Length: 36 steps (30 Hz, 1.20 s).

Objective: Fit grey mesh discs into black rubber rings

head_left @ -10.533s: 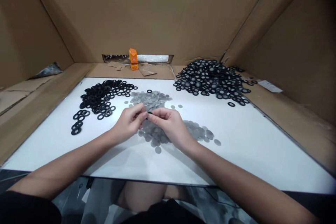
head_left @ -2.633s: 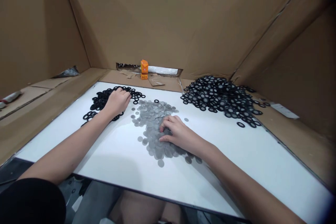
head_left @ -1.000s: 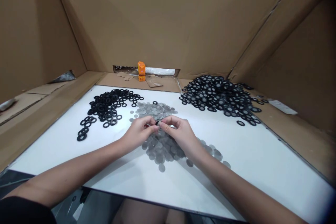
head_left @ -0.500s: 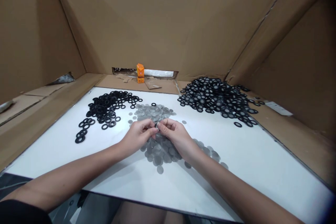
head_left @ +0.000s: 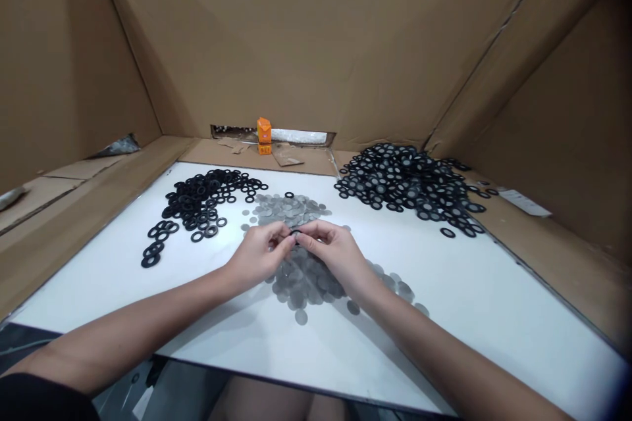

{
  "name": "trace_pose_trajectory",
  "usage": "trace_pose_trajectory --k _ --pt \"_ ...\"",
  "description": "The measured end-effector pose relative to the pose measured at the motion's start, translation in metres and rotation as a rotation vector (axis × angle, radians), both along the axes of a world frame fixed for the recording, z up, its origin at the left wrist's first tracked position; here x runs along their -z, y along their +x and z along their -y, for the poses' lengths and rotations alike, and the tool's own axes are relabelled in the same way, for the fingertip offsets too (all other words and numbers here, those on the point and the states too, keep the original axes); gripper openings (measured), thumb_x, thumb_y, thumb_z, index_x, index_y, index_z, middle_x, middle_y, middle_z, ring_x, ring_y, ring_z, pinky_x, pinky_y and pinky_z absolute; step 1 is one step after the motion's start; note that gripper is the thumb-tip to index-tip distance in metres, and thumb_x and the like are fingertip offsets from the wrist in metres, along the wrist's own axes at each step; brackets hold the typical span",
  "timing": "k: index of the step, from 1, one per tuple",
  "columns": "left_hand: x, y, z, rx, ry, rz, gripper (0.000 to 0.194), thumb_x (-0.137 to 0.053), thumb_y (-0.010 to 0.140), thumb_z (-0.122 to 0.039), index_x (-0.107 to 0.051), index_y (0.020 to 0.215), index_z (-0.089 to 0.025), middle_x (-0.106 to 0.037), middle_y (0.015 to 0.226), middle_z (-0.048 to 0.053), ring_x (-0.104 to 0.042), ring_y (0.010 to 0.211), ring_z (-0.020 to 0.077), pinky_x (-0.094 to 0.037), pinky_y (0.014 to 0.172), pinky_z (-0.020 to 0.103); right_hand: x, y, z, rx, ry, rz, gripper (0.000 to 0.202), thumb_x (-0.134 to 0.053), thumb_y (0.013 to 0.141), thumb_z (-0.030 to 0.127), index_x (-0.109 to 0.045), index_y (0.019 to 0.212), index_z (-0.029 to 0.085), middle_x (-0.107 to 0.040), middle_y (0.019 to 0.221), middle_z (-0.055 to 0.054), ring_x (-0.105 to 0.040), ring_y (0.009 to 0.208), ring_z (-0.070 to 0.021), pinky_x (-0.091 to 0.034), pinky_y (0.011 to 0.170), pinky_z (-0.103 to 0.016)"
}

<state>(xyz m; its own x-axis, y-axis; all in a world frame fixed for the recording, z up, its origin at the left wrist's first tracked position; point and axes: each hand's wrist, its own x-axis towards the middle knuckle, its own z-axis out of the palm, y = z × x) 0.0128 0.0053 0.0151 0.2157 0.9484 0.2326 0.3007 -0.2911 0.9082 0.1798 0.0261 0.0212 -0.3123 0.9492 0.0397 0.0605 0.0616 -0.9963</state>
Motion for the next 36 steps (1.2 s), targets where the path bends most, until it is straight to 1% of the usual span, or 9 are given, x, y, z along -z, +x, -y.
trace_pose_trajectory --k 5,7,9,14,17,20,25,31,36 --pt "0.001 -0.001 0.002 0.028 -0.032 -0.020 0.027 -0.048 0.089 -0.037 -0.048 0.068 -0.019 -0.057 0.058 -0.001 -0.050 0.053 0.0127 -0.039 0.053 0.025 -0.003 0.000 0.002 0.000 -0.026 -0.016 0.019 -0.071 0.071 0.036 -0.065 0.071 0.018 -0.063 0.071 -0.001 -0.054 0.067 -0.0148 -0.041 0.064 -0.028" --pt "0.002 0.001 0.004 0.034 0.010 -0.041 0.027 -0.046 0.090 -0.036 -0.049 0.069 -0.019 -0.058 0.060 0.000 -0.051 0.054 0.0127 -0.038 0.054 0.025 -0.002 -0.002 0.004 0.027 -0.039 -0.043 0.018 -0.070 0.071 0.035 -0.062 0.068 0.019 -0.060 0.068 0.000 -0.052 0.065 -0.0145 -0.039 0.061 -0.028" --pt "0.003 0.004 0.005 0.017 0.076 -0.064 0.023 -0.049 0.089 -0.033 -0.048 0.070 -0.020 -0.057 0.062 -0.001 -0.051 0.057 0.0129 -0.037 0.056 0.025 -0.001 -0.004 0.007 0.061 -0.036 -0.072 0.017 -0.069 0.070 0.033 -0.058 0.068 0.020 -0.056 0.066 0.001 -0.049 0.064 -0.0147 -0.038 0.059 -0.028" --pt "0.011 0.011 0.004 -0.040 0.231 -0.109 0.023 -0.051 0.088 -0.029 -0.041 0.068 -0.021 -0.049 0.059 -0.002 -0.044 0.054 0.0127 -0.033 0.055 0.025 0.002 -0.013 0.016 0.137 -0.001 -0.193 0.024 -0.064 0.072 0.034 -0.045 0.063 0.022 -0.044 0.063 0.003 -0.041 0.061 -0.0138 -0.033 0.057 -0.026" --pt "0.015 0.013 0.004 -0.036 0.274 -0.117 0.023 -0.049 0.089 -0.030 -0.039 0.069 -0.022 -0.051 0.060 -0.001 -0.046 0.054 0.0137 -0.034 0.054 0.026 0.000 -0.018 0.020 0.159 -0.010 -0.281 0.024 -0.063 0.070 0.030 -0.042 0.062 0.022 -0.039 0.062 0.003 -0.037 0.060 -0.0131 -0.033 0.056 -0.026" --pt "0.017 0.016 0.004 -0.035 0.284 -0.116 0.022 -0.046 0.090 -0.029 -0.037 0.071 -0.023 -0.053 0.061 -0.001 -0.051 0.055 0.0148 -0.037 0.055 0.027 -0.005 -0.021 0.021 0.144 -0.067 -0.376 0.024 -0.063 0.066 0.026 -0.040 0.061 0.022 -0.037 0.062 0.004 -0.036 0.058 -0.0124 -0.035 0.055 -0.026" --pt "0.014 0.020 0.007 0.000 0.197 -0.044 0.020 -0.045 0.091 -0.030 -0.037 0.074 -0.023 -0.057 0.061 -0.001 -0.057 0.057 0.0154 -0.041 0.056 0.028 -0.008 -0.022 0.022 0.096 -0.166 -0.487 0.020 -0.061 0.061 0.019 -0.041 0.062 0.022 -0.039 0.059 0.006 -0.039 0.054 -0.0115 -0.037 0.051 -0.025" --pt "0.005 0.016 0.007 0.059 0.005 0.127 0.027 -0.050 0.090 -0.041 -0.038 0.073 -0.023 -0.058 0.054 -0.003 -0.057 0.051 0.0148 -0.045 0.052 0.027 -0.006 -0.017 0.021 0.033 -0.229 -0.472 0.020 -0.059 0.063 0.015 -0.041 0.064 0.023 -0.043 0.058 0.006 -0.044 0.050 -0.0123 -0.039 0.049 -0.028" --pt "0.004 0.012 0.005 0.085 -0.093 0.228 0.028 -0.055 0.086 -0.042 -0.042 0.072 -0.021 -0.059 0.054 -0.003 -0.058 0.049 0.0132 -0.049 0.053 0.026 -0.004 -0.015 0.020 0.035 -0.246 -0.478 0.019 -0.059 0.058 0.010 -0.045 0.064 0.022 -0.044 0.053 0.007 -0.046 0.047 -0.0114 -0.039 0.049 -0.027"
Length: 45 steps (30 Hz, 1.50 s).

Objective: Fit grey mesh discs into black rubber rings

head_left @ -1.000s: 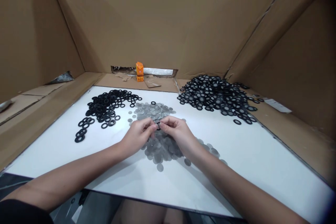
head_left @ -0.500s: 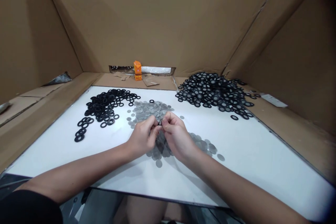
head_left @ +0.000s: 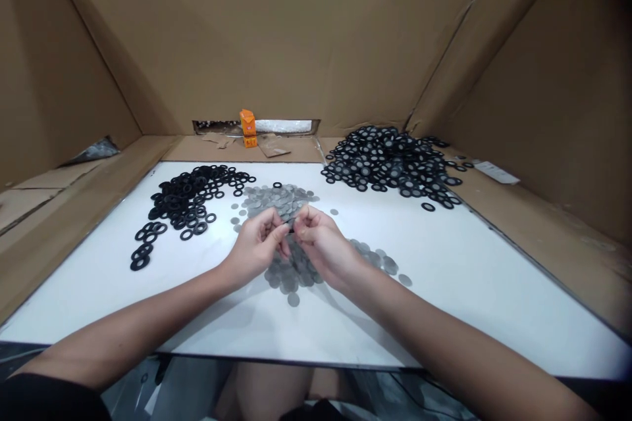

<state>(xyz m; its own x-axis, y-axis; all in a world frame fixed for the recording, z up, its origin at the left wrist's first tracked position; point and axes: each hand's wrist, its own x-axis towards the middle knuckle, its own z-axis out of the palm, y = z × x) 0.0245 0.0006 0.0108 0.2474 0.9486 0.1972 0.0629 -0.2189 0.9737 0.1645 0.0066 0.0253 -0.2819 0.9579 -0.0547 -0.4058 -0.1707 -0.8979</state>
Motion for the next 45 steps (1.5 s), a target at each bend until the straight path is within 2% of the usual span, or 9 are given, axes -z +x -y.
trace_pose_trajectory --k 3,9,15,21,28,30,36,45 --pt "0.0012 0.0000 -0.0003 -0.014 -0.020 0.020 0.029 -0.056 0.086 -0.041 -0.043 0.071 -0.020 -0.059 0.054 -0.003 -0.058 0.048 0.0121 -0.048 0.051 0.024 0.0029 -0.0006 -0.0010 0.013 0.009 0.006 0.019 -0.061 0.060 0.012 -0.049 0.070 0.021 -0.046 0.053 0.008 -0.048 0.047 -0.0113 -0.040 0.051 -0.028" --pt "0.0014 0.0023 0.0014 -0.028 -0.028 0.013 0.027 -0.053 0.088 -0.037 -0.042 0.070 -0.019 -0.060 0.054 -0.003 -0.057 0.047 0.0108 -0.046 0.049 0.022 0.0067 -0.0030 -0.0018 0.118 0.037 0.056 0.032 -0.057 0.061 0.011 -0.051 0.091 0.021 -0.048 0.056 0.010 -0.048 0.043 -0.0104 -0.042 0.049 -0.028" --pt "0.0006 0.0035 0.0032 -0.057 -0.043 0.005 0.028 -0.055 0.086 -0.035 -0.042 0.067 -0.019 -0.060 0.053 -0.003 -0.056 0.047 0.0106 -0.044 0.049 0.022 0.0072 -0.0023 -0.0031 0.128 0.094 0.176 0.026 -0.056 0.064 0.015 -0.051 0.089 0.021 -0.045 0.055 0.010 -0.045 0.044 -0.0099 -0.039 0.049 -0.025" --pt "-0.0001 0.0015 0.0025 -0.049 0.008 -0.066 0.027 -0.051 0.089 -0.034 -0.042 0.068 -0.019 -0.059 0.054 -0.003 -0.057 0.049 0.0113 -0.044 0.051 0.022 0.0087 -0.0004 -0.0054 0.108 0.109 0.172 0.029 -0.056 0.063 0.016 -0.050 0.091 0.021 -0.047 0.058 0.008 -0.045 0.051 -0.0111 -0.037 0.055 -0.026" --pt "0.0012 -0.0016 0.0049 -0.047 0.116 -0.191 0.025 -0.048 0.091 -0.030 -0.042 0.069 -0.020 -0.060 0.056 -0.002 -0.058 0.052 0.0126 -0.044 0.053 0.024 0.0071 -0.0039 -0.0018 0.242 0.314 0.386 0.018 -0.049 0.068 0.012 -0.049 0.084 0.021 -0.042 0.059 0.007 -0.043 0.056 -0.0122 -0.031 0.054 -0.025" --pt "0.0022 -0.0021 0.0047 -0.039 0.111 -0.197 0.025 -0.048 0.091 -0.030 -0.042 0.069 -0.020 -0.060 0.056 -0.002 -0.058 0.052 0.0126 -0.044 0.053 0.024 0.0064 -0.0031 -0.0018 0.226 0.305 0.397 0.019 -0.049 0.068 0.011 -0.049 0.085 0.021 -0.041 0.059 0.007 -0.043 0.056 -0.0124 -0.031 0.055 -0.025" --pt "0.0024 -0.0020 0.0031 -0.056 0.016 -0.115 0.026 -0.049 0.090 -0.032 -0.042 0.069 -0.020 -0.059 0.055 -0.003 -0.056 0.050 0.0119 -0.042 0.051 0.023 0.0032 0.0031 -0.0052 0.064 0.194 0.271 0.026 -0.057 0.068 0.015 -0.049 0.091 0.020 -0.041 0.058 0.008 -0.038 0.053 -0.0116 -0.030 0.055 -0.025" --pt "0.0044 -0.0025 0.0017 -0.062 0.038 -0.161 0.026 -0.051 0.089 -0.031 -0.044 0.068 -0.019 -0.058 0.055 -0.003 -0.057 0.052 0.0121 -0.042 0.053 0.023 0.0087 0.0025 -0.0090 0.066 0.323 0.460 0.026 -0.050 0.066 0.008 -0.051 0.090 0.020 -0.037 0.058 0.009 -0.038 0.054 -0.0115 -0.029 0.053 -0.024"
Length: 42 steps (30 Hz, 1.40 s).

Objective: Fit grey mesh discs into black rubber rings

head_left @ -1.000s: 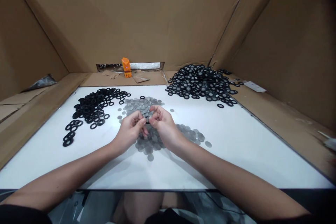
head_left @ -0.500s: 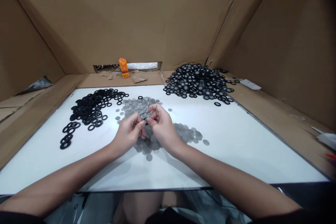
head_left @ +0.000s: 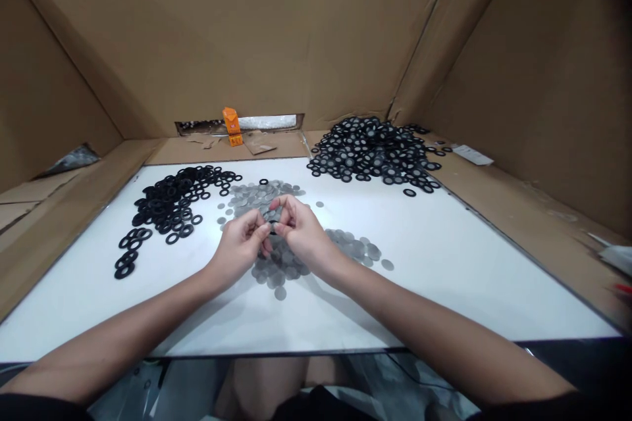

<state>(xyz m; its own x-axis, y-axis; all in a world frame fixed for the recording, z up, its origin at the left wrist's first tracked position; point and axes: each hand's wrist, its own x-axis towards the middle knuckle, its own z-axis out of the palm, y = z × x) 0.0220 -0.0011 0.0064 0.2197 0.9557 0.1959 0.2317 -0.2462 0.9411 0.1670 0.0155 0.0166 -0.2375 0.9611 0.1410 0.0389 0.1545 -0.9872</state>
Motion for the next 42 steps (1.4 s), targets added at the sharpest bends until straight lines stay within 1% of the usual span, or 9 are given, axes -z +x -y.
trace_pose_trajectory --k 7,11,15,19,24,29,32,37,42 --pt "0.004 -0.003 -0.004 0.083 -0.069 0.080 0.029 -0.055 0.087 -0.036 -0.044 0.067 -0.019 -0.059 0.053 -0.002 -0.054 0.048 0.0120 -0.041 0.049 0.023 -0.005 0.004 0.001 -0.108 0.015 0.033 0.028 -0.048 0.067 0.005 -0.053 0.090 0.021 -0.037 0.060 0.008 -0.039 0.054 -0.0114 -0.031 0.052 -0.024" --pt "0.005 -0.002 -0.004 0.111 -0.087 0.164 0.033 -0.054 0.088 -0.044 -0.042 0.068 -0.020 -0.056 0.051 -0.003 -0.052 0.044 0.0121 -0.040 0.045 0.024 -0.005 0.002 0.000 -0.060 0.061 0.026 0.027 -0.049 0.068 0.005 -0.053 0.089 0.021 -0.040 0.060 0.007 -0.042 0.057 -0.0120 -0.033 0.055 -0.025" --pt "0.005 0.000 -0.001 0.025 -0.031 0.201 0.036 -0.053 0.089 -0.046 -0.037 0.068 -0.021 -0.050 0.046 -0.005 -0.047 0.040 0.0105 -0.034 0.041 0.023 -0.004 -0.005 0.003 -0.010 -0.052 -0.178 0.022 -0.059 0.074 0.014 -0.054 0.094 0.020 -0.048 0.068 0.006 -0.048 0.063 -0.0114 -0.037 0.060 -0.025" --pt "0.007 0.001 0.001 -0.048 0.036 0.276 0.035 -0.052 0.091 -0.044 -0.037 0.070 -0.021 -0.049 0.046 -0.007 -0.044 0.039 0.0088 -0.032 0.039 0.021 -0.003 -0.012 0.011 -0.076 -0.217 -0.384 0.021 -0.068 0.075 0.028 -0.057 0.089 0.018 -0.058 0.075 0.002 -0.056 0.067 -0.0121 -0.044 0.067 -0.028" --pt "0.007 -0.004 0.001 -0.007 0.031 0.301 0.035 -0.050 0.092 -0.044 -0.035 0.070 -0.022 -0.048 0.046 -0.008 -0.045 0.038 0.0092 -0.032 0.038 0.020 0.000 -0.012 0.013 -0.193 -0.193 -0.414 0.018 -0.067 0.080 0.034 -0.063 0.075 0.018 -0.060 0.062 0.001 -0.057 0.056 -0.0129 -0.046 0.062 -0.029" --pt "-0.004 -0.017 -0.007 0.110 0.026 0.139 0.036 -0.051 0.091 -0.046 -0.043 0.068 -0.020 -0.051 0.053 -0.003 -0.050 0.048 0.0117 -0.040 0.047 0.024 0.001 -0.007 0.008 -0.236 -0.147 -0.343 0.024 -0.065 0.081 0.038 -0.066 0.069 0.017 -0.064 0.067 -0.001 -0.061 0.065 -0.0150 -0.048 0.067 -0.029" --pt "-0.013 -0.023 -0.011 0.113 0.084 -0.009 0.038 -0.048 0.091 -0.048 -0.043 0.066 -0.019 -0.048 0.054 -0.003 -0.047 0.051 0.0121 -0.037 0.050 0.025 0.000 -0.005 0.006 -0.192 -0.087 -0.230 0.025 -0.065 0.082 0.038 -0.065 0.068 0.017 -0.064 0.068 -0.001 -0.059 0.066 -0.0136 -0.046 0.064 -0.026" --pt "-0.014 -0.024 -0.011 0.046 0.182 -0.116 0.043 -0.047 0.092 -0.045 -0.042 0.058 -0.019 -0.046 0.052 -0.002 -0.042 0.052 0.0122 -0.031 0.053 0.027 -0.003 -0.002 0.003 -0.088 0.022 -0.036 0.024 -0.065 0.079 0.037 -0.064 0.066 0.017 -0.059 0.065 0.001 -0.052 0.063 -0.0124 -0.040 0.059 -0.024" --pt "-0.007 -0.019 -0.007 -0.093 0.235 -0.126 0.040 -0.049 0.091 -0.038 -0.042 0.057 -0.019 -0.043 0.052 -0.002 -0.039 0.052 0.0123 -0.029 0.053 0.027 -0.005 -0.003 0.004 -0.079 0.030 0.003 0.023 -0.065 0.079 0.038 -0.066 0.071 0.016 -0.062 0.070 -0.001 -0.053 0.064 -0.0135 -0.039 0.059 -0.026"
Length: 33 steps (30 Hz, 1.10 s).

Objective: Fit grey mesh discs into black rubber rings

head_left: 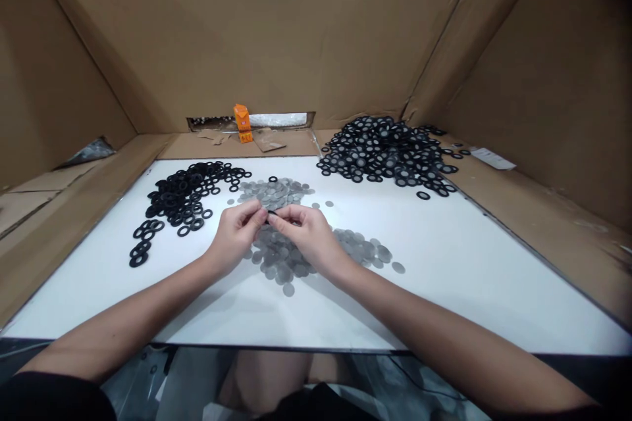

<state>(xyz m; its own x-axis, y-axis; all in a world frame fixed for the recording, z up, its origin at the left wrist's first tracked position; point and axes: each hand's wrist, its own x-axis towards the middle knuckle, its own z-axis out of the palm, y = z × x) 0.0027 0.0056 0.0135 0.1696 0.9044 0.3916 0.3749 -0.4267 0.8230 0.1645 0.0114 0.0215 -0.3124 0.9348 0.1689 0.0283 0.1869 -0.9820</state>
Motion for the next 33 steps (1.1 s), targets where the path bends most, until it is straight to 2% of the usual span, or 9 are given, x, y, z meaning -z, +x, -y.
trace_pose_trajectory --k 4,9,11,13,15,18,21,27,33 --pt "-0.004 0.001 -0.004 -0.050 0.059 -0.074 0.040 -0.048 0.091 -0.034 -0.042 0.055 -0.018 -0.042 0.051 -0.002 -0.039 0.052 0.0120 -0.027 0.052 0.026 -0.002 0.003 -0.002 0.014 0.016 0.034 0.024 -0.066 0.078 0.038 -0.063 0.068 0.016 -0.058 0.066 0.000 -0.049 0.060 -0.0125 -0.035 0.055 -0.025" --pt "-0.014 -0.009 -0.018 0.217 -0.018 -0.258 0.031 -0.047 0.091 -0.039 -0.050 0.067 -0.019 -0.050 0.056 -0.002 -0.046 0.053 0.0125 -0.032 0.052 0.024 -0.002 0.011 -0.007 -0.041 0.110 0.222 0.018 -0.062 0.078 0.029 -0.063 0.065 0.016 -0.056 0.060 0.001 -0.048 0.058 -0.0124 -0.034 0.054 -0.025" --pt "-0.014 -0.010 -0.020 0.268 -0.013 -0.293 0.031 -0.046 0.092 -0.038 -0.048 0.066 -0.020 -0.050 0.054 -0.003 -0.046 0.051 0.0123 -0.031 0.052 0.024 -0.002 0.011 -0.007 -0.035 0.151 0.248 0.013 -0.062 0.076 0.025 -0.064 0.065 0.017 -0.058 0.061 0.001 -0.049 0.060 -0.0130 -0.035 0.055 -0.025" --pt "-0.010 -0.008 -0.016 0.214 0.058 -0.272 0.036 -0.045 0.092 -0.036 -0.042 0.060 -0.020 -0.046 0.050 -0.003 -0.043 0.049 0.0119 -0.030 0.052 0.025 -0.002 0.008 -0.005 -0.015 0.133 0.195 0.012 -0.064 0.075 0.025 -0.064 0.066 0.017 -0.060 0.063 0.000 -0.050 0.061 -0.0134 -0.036 0.056 -0.025" --pt "-0.004 -0.002 -0.009 0.083 0.118 -0.175 0.039 -0.044 0.093 -0.037 -0.037 0.059 -0.020 -0.042 0.049 -0.003 -0.038 0.048 0.0116 -0.028 0.051 0.026 -0.002 0.002 -0.001 -0.015 0.040 0.074 0.014 -0.066 0.076 0.029 -0.065 0.069 0.017 -0.060 0.065 0.000 -0.051 0.061 -0.0132 -0.038 0.055 -0.025" --pt "0.003 0.008 0.003 -0.082 0.080 0.039 0.039 -0.042 0.095 -0.040 -0.033 0.062 -0.021 -0.039 0.050 -0.004 -0.037 0.047 0.0112 -0.028 0.049 0.026 -0.001 -0.006 0.007 -0.028 -0.101 -0.151 0.018 -0.068 0.077 0.034 -0.066 0.071 0.018 -0.063 0.070 -0.001 -0.055 0.064 -0.0134 -0.043 0.060 -0.026" --pt "0.002 0.011 0.006 -0.062 0.024 0.150 0.039 -0.042 0.095 -0.043 -0.033 0.064 -0.021 -0.042 0.052 -0.004 -0.042 0.048 0.0112 -0.032 0.049 0.025 0.001 -0.010 0.011 -0.051 -0.140 -0.272 0.019 -0.068 0.079 0.037 -0.067 0.072 0.018 -0.066 0.073 -0.001 -0.060 0.071 -0.0145 -0.047 0.069 -0.028" --pt "-0.011 -0.007 -0.007 0.150 0.006 -0.054 0.040 -0.042 0.094 -0.044 -0.041 0.062 -0.020 -0.049 0.053 -0.002 -0.049 0.052 0.0122 -0.036 0.052 0.025 0.001 -0.005 0.007 -0.043 -0.102 -0.130 0.024 -0.067 0.080 0.039 -0.069 0.072 0.017 -0.064 0.071 -0.001 -0.054 0.065 -0.0126 -0.041 0.060 -0.026" --pt "0.000 0.001 -0.004 -0.129 0.278 -0.184 0.031 -0.044 0.093 -0.029 -0.045 0.064 -0.019 -0.050 0.056 -0.001 -0.048 0.052 0.0111 -0.034 0.053 0.024 0.001 -0.006 0.005 0.028 -0.095 -0.104 0.023 -0.070 0.077 0.037 -0.066 0.068 0.017 -0.058 0.064 0.001 -0.047 0.057 -0.0106 -0.034 0.053 -0.025"
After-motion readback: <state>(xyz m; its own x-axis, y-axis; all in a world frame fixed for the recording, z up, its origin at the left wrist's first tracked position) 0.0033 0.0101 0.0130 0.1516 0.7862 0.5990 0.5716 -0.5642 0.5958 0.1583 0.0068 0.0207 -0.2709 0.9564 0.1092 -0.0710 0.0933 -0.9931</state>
